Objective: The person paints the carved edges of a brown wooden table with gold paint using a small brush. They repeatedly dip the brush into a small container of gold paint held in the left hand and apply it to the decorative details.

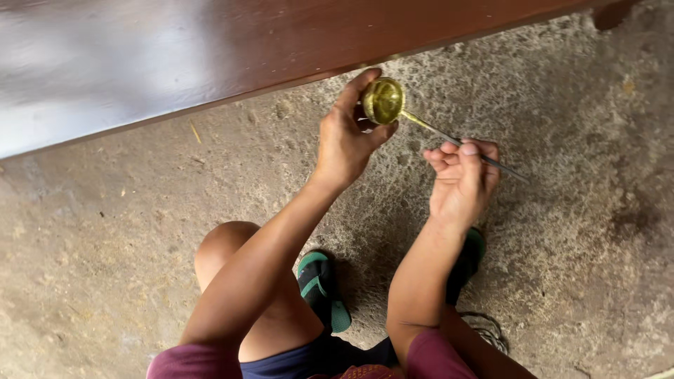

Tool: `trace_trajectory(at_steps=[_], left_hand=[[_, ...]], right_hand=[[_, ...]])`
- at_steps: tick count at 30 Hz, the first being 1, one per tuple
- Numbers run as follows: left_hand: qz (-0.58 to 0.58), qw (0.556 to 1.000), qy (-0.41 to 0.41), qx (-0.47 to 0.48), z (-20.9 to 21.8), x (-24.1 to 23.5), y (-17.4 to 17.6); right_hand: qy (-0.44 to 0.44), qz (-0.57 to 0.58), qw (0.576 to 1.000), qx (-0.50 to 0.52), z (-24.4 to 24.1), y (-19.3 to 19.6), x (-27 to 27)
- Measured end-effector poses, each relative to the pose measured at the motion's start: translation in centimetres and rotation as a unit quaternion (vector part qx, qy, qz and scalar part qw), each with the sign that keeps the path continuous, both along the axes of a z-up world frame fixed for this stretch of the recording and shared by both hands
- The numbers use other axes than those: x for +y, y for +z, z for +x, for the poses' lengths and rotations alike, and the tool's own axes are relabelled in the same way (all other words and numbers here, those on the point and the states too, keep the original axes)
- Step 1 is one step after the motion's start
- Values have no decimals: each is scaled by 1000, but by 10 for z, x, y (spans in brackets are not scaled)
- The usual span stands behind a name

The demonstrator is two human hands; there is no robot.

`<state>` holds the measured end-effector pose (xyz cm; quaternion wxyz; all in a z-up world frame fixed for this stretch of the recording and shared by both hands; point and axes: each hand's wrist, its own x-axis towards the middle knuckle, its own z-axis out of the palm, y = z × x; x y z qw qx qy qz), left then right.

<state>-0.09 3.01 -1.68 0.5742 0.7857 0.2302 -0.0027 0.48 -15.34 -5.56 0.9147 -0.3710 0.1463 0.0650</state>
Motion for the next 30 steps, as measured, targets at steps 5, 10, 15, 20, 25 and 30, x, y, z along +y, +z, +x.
trace_trajectory(at_steps=[5,10,15,20,25,30], left_hand=[[3,1000,6,-9,2,-1,5],[-43,999,20,-4,2,0,15],[-103,994,34,-17,2,-3,21],[-116,993,27,-5,0,-8,28],[-111,993,26,-3,-2,-6,29],[-101,994,24,15,0,-7,28]], right_hand=[[-13,6,1000,10,2,14,4],[-114,-4,993,-42,-8,31,11],[-218,-29,964,-146,-16,35,49],[-237,-72,957,-151,-14,42,71],[-226,-110,960,-126,-15,47,76],[-228,-106,959,-135,-15,48,78]])
